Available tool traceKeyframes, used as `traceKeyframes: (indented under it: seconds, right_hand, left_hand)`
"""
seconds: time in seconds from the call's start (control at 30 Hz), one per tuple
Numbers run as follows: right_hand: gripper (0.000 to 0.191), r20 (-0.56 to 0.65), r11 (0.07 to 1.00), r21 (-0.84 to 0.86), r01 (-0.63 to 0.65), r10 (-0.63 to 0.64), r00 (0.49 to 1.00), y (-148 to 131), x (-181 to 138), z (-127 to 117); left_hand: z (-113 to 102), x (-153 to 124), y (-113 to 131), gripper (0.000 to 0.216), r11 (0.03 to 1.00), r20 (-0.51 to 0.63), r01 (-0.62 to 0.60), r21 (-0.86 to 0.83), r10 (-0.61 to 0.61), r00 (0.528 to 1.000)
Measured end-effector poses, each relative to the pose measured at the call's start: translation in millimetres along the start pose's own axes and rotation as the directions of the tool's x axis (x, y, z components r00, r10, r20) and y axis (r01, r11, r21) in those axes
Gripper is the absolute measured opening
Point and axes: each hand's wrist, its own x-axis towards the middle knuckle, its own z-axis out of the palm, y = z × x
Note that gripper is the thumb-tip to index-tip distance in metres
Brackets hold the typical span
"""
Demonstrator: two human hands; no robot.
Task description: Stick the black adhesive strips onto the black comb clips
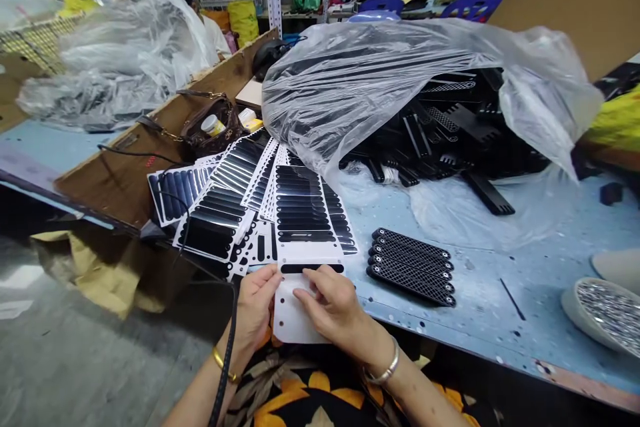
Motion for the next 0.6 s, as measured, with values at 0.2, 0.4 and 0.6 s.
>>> traceKeyframes:
  seconds: [0.2,0.4,0.6]
  right_hand:
    - [0.025,-0.029,0.988,0.063,-0.140,0.142,0.989,6,10,9]
    - [0.018,-0.102,0.963,0.182,-0.198,0.218,0.971,16,19,2]
    - [0.020,-0.184,0.899,0.316,-0.304,0.373,0.910,11,-6,-60]
  left_hand:
    - [11,6,4,0.019,0.958,0.132,-0.183,0.222,0.156,0.979]
    - [10,17,-3,0.024,0.970,0.092,-0.110,0.219,0.092,0.991]
    - [-26,48,-2,0.040,0.917,-0.222,-0.191,0.351,0.280,0.934]
